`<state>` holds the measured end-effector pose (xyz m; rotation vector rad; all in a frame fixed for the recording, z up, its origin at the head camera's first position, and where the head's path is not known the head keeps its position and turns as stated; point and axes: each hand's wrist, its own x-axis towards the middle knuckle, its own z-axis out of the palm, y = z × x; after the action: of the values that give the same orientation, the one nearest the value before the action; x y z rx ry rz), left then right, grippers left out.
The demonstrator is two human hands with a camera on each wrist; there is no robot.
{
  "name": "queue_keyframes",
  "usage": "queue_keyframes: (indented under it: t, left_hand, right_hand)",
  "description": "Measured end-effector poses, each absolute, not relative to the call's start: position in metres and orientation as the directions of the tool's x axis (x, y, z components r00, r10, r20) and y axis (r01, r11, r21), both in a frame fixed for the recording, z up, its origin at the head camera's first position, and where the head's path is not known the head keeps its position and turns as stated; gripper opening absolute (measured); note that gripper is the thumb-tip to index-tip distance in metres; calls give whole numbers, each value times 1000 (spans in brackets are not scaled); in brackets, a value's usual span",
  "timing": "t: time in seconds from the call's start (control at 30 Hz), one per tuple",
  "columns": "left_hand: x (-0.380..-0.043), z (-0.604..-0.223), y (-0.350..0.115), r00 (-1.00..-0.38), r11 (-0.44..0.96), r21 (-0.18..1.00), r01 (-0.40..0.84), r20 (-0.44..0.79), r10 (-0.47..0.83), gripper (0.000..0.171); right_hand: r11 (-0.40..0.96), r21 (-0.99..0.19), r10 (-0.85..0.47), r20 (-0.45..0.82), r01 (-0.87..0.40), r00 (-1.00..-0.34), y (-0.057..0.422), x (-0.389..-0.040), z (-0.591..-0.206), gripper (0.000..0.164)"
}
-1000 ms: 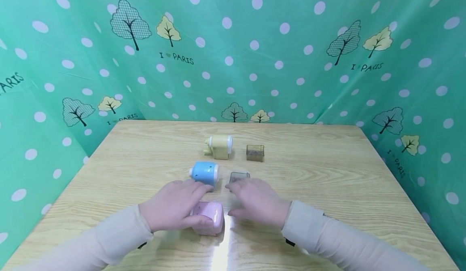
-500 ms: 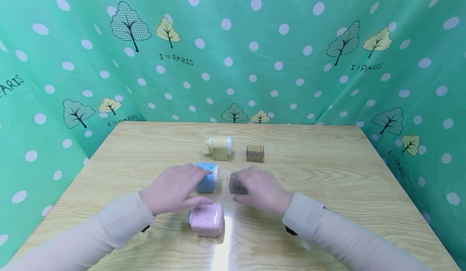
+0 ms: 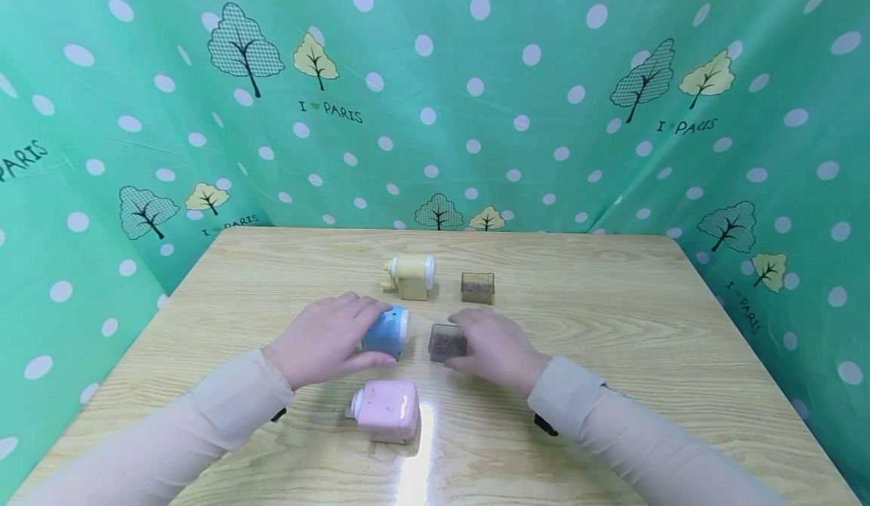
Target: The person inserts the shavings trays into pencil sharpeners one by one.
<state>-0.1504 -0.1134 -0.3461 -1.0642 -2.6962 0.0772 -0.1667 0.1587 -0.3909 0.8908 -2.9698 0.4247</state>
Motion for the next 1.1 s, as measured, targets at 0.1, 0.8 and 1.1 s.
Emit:
queue_keyframes:
  t: [0.1, 0.8, 1.1]
  left_hand:
    - [-152, -348, -113, -705, 735, -133, 665, 213, 677, 77]
    - [-175, -369, -112, -813, 818, 28, 575, 130, 567, 89]
    - [-177, -381, -115, -835, 832, 90, 548, 114, 538, 91]
  right_hand:
    - [807, -271, -525, 77, -525, -847, 161, -170, -395, 73]
    - [854, -322, -437, -14, -409, -900, 159, -177, -402, 64]
    - [867, -365, -388, -66, -339, -919, 155, -180, -398, 60]
